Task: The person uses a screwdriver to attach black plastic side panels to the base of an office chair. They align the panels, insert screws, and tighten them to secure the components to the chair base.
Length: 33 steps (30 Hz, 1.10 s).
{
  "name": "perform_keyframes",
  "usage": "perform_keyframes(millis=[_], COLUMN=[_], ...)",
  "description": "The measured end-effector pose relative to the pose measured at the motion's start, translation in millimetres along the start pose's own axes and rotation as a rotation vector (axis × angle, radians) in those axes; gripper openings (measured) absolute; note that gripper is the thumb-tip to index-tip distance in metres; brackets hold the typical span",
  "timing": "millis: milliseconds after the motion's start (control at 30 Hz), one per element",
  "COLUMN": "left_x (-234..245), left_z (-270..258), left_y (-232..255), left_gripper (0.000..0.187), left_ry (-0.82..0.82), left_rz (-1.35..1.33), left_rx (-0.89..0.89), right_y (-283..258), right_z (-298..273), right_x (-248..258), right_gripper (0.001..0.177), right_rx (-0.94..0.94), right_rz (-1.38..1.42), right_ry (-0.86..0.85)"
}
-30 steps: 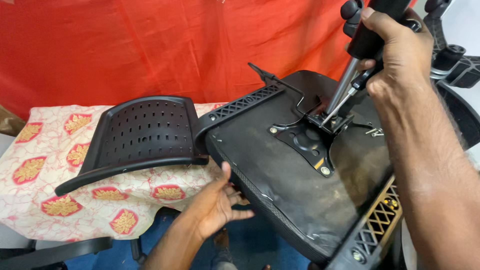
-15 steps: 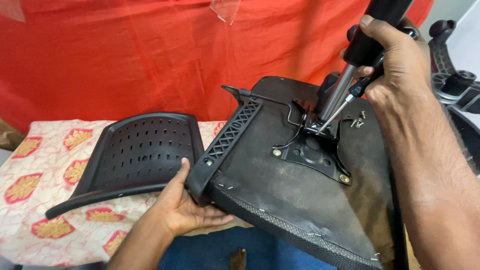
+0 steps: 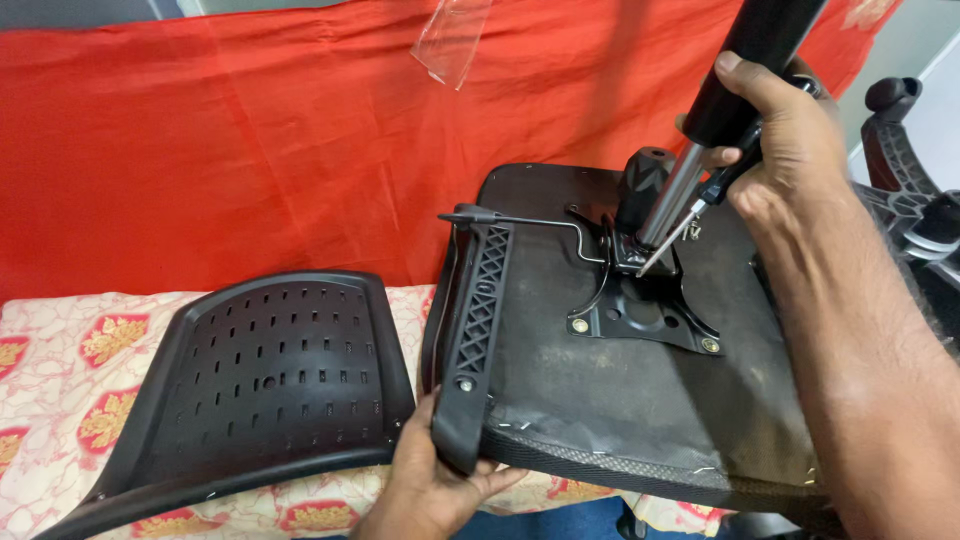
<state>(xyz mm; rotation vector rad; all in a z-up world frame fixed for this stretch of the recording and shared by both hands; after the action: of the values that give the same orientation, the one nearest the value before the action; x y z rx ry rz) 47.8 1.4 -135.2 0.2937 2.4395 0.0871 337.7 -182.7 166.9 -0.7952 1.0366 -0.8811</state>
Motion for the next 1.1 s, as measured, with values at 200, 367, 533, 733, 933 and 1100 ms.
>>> perform_keyframes(millis=[200,367,533,733,933,1100], left_x=[7.3,32.0,48.0,22.9,-12.5,2.5], left_z=[57.1,114.9,123.8,75.5,32.9,30.9], left_y=[-36.2,-40.3,-44.7,-72.1,-97.3,-144.8], left_gripper=[0.066,0.042,0.048,0.069,0.067,0.077], left_ry=[-0.037,-0.339,-0.380,0.042,0.013,0.188], left_rz=[-0.120,0.019,0.245,-0.079,-0.177,-0.307], left_rx=[0.130,-0.087,-0.248,0.021,-0.213,-0.358], right_y=[24.0,48.2,68.9,69.8,65.4,44.8], right_z=[15.0,8.3,2.7,5.4,-14.5,-36.7], right_x=[19.7,36.8,48.5,58.5,77.7,126.6], right_gripper=[0.032,0.033,0.036,0.041,0.038,0.026], right_rx=[-0.026,-0.063,-0.104,-0.032,-0.057,-0.056], right_rz=[0.007,0.040,0.035,0.009,-0.193,-0.238], right_ry=[0.023,0.064,0.072,0.029,-0.099,-0.101])
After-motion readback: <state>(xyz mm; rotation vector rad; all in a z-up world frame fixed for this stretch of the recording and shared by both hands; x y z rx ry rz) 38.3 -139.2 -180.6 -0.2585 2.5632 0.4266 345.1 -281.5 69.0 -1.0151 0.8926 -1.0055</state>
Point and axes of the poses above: each hand's wrist, its own z-axis towards the middle knuckle, its own x-axis out of the back of the hand, y = z × x, the point moved 10 cm from there along z, towards the middle knuckle, and after that the axes turned 3 degrees about z, right-handed, at the moved point
